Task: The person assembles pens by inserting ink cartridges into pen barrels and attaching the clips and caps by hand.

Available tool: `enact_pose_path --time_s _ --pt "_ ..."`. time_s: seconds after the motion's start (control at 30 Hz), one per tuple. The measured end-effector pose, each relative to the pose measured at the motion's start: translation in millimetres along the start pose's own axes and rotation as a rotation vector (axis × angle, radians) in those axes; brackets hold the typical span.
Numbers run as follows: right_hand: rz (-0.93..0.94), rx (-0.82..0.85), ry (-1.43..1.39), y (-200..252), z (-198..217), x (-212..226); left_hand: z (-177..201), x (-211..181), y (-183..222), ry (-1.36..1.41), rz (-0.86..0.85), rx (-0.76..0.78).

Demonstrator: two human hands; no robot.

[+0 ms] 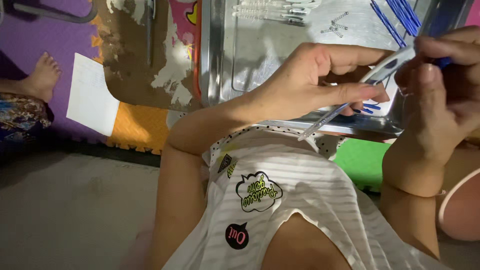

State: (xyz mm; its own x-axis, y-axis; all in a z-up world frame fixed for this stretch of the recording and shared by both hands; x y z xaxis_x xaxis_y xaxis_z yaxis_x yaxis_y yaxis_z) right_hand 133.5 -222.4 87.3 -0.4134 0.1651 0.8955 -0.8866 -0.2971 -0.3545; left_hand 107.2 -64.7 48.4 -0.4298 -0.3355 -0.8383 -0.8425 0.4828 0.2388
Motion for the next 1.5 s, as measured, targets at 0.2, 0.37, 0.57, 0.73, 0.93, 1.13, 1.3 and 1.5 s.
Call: enact_pose_path --time_s 0.2,0.37,0.57,0.73,0.93,1.13,1.3,1.5 --pt "-0.063 0.068 -0.234 -9 1 -70 21 -11 -20 -0.705 -0.183 -0.138" --pt "-0.711 -0.025 -0.918 29 -75 -155 68 28 -94 -1.526 -0.175 -0.048" --pt "-0.801 0.008 -0.95 36 -88 -165 62 15 -103 -1.738 0.609 0.113" --pt "-0.851 -0.073 -0.97 34 -80 -166 76 13 -97 -1.674 0.66 0.042" --pt "-0.82 -0.01 -0.877 33 -79 -165 87 25 -101 -1.689 0.608 0.048" --pt "-0.828 -0.036 -0.763 32 -62 -179 83 9 -98 -1.701 0.502 0.072" --pt "-0.827 -0.081 -0.704 32 -43 -193 61 -31 -75 -1.608 0.476 0.105" --pt "-0.796 -0.092 -0.696 30 -30 -206 69 -54 -54 -1.549 0.528 0.024"
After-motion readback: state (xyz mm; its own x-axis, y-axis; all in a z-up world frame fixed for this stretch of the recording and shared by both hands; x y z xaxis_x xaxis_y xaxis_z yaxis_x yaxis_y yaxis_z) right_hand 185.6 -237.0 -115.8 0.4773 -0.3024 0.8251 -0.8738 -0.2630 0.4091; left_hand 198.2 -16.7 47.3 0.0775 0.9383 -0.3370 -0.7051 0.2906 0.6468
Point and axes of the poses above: each hand's wrist, its own y-axis away from the middle knuckle, its own z-axis out of the back of the hand, x = y × z, the point moved 9 cm from there along -y, towards the middle knuckle, and after that the axes turned 10 degrees about z, right-handed, at the moved point
